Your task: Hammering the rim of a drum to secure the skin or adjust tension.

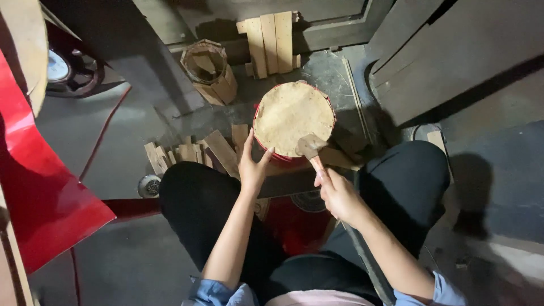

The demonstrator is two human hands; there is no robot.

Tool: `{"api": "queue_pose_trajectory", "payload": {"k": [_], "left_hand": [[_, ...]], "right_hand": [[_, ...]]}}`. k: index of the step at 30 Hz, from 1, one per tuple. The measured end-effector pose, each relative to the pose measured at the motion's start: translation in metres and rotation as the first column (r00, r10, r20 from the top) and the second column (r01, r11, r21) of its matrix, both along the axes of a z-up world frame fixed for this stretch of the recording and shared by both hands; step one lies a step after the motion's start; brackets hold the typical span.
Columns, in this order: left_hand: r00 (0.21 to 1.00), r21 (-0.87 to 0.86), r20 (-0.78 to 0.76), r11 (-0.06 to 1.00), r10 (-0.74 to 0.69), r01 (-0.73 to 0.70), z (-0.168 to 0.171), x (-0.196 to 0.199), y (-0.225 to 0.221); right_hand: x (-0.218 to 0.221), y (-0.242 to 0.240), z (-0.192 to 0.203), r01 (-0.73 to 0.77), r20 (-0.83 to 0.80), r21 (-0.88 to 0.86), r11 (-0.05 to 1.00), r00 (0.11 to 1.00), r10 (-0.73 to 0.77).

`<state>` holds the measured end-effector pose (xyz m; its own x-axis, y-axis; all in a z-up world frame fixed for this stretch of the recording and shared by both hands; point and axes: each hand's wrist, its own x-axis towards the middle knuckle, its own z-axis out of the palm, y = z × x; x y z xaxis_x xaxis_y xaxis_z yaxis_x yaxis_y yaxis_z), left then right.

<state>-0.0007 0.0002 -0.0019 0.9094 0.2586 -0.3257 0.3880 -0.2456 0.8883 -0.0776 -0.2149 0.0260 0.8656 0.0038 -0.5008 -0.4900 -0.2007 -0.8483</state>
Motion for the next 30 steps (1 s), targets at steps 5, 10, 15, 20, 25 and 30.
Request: {"api": "queue_pose_trajectory", "payload": {"k": [5,10,15,20,25,30], "left_hand": [[1.0,0.013,0.007,1.0,-0.007,0.007,-0.012,-0.001,0.002],[1.0,0.005,0.019,1.0,-0.006,0.006,-0.015,-0.002,0.003],[1.0,0.024,-0.002,1.0,-0.001,0.001,-0.011,-0.002,0.001],[1.0,0.032,0.018,0.999,-0.008,0.007,-0.015,-0.001,0.001],[1.0,0.041,0.011,0.999,-0.001,0.001,-0.01,-0.001,0.0],[1.0,0.04,0.004,0.999,-0.001,0.001,-0.02,-0.001,0.002]], "right_hand": [[-0.001,0.0,0.012,-0.008,0.053,-0.051,0.999,0.999,0.011],[0.005,0.0,-0.008,-0.009,-0.018,-0.073,0.997,1.0,0.008],[0.001,-0.004,0.012,0.043,0.041,0.087,0.995,0.998,-0.046],[0.003,-0.001,0.016,0.023,0.119,0.064,0.998,0.992,-0.031],[0.003,-0.001,-0.004,0.013,0.045,0.076,0.997,0.999,-0.016],[0.0,0.002,0.022,0.063,0.062,0.111,0.992,0.996,-0.07]]}}
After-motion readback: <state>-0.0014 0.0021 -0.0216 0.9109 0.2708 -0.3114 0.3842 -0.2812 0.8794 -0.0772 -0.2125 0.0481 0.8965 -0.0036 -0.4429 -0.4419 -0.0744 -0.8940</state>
